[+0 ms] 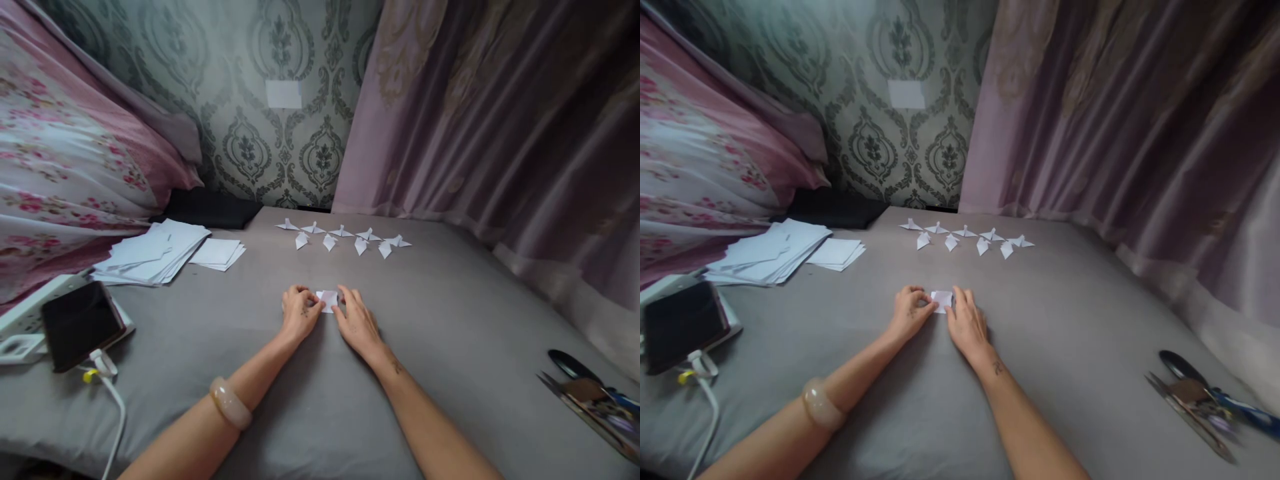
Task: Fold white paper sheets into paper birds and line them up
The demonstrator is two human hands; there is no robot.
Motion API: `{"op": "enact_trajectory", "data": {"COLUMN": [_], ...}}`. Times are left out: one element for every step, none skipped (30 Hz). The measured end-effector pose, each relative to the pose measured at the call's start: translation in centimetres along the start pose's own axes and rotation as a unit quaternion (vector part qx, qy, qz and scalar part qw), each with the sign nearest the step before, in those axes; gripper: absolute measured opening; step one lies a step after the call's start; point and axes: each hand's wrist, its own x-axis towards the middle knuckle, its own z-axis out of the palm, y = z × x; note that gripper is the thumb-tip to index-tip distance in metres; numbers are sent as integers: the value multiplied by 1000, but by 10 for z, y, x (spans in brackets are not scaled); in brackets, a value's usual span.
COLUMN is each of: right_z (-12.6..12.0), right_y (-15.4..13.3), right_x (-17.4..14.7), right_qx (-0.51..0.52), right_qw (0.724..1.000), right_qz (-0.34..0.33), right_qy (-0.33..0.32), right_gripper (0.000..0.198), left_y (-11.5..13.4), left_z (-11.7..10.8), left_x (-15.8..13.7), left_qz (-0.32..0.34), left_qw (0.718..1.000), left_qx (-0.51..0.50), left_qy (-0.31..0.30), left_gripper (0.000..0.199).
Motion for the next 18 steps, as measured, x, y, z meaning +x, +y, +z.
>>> {"op": "enact_trajectory", "data": {"right_z": [1,1,1,1,0,-1,-2,-2,-3,-3,-2,0,2,4,6,7,8,8], "right_y": [3,5,8,10,12,14,14,15,15,15,16,16,16,16,17,17,17,17], "right_x": [0,1,1,2,2,2,2,2,2,2,2,2,3,3,4,4,5,5], "right_qx": [31,64,97,125,146,161,172,180,188,197,208,220,236,254,278,306,338,368], "right_qw": [999,998,995,991,987,984,982,980,978,977,975,972,969,964,959,950,940,929], "right_qz": [-2,-4,-6,-11,-19,-28,-39,-47,-52,-55,-56,-54,-52,-49,-45,-42,-39,-35], "right_qy": [13,25,37,49,58,65,69,70,67,64,62,61,58,52,44,31,16,4], "right_gripper": [46,47,48,48,49,50,51,52,54,57,60,63,68,73,78,82,85,86], "left_y": [0,1,2,3,4,5,6,6,7,7,7,7,6,6,5,5,5,5], "left_z": [-2,-4,-7,-10,-14,-18,-21,-24,-27,-29,-31,-32,-33,-33,-33,-33,-34,-34], "left_x": [0,-1,-2,-2,-3,-4,-5,-5,-5,-5,-5,-5,-5,-5,-5,-6,-6,-6], "left_qz": [7,16,32,54,80,111,139,162,179,190,199,208,216,224,232,239,242,241], "left_qw": [1000,999,998,997,995,992,988,985,982,979,977,975,973,971,968,965,962,961], "left_qx": [-10,-19,-27,-34,-42,-50,-58,-63,-66,-66,-66,-65,-67,-72,-82,-95,-109,-122], "left_qy": [-13,-28,-40,-46,-43,-36,-25,-17,-14,-16,-23,-32,-39,-45,-50,-55,-60,-65], "left_gripper": [12,12,12,11,9,7,6,5,6,9,11,12,13,13,13,13,13,13]}}
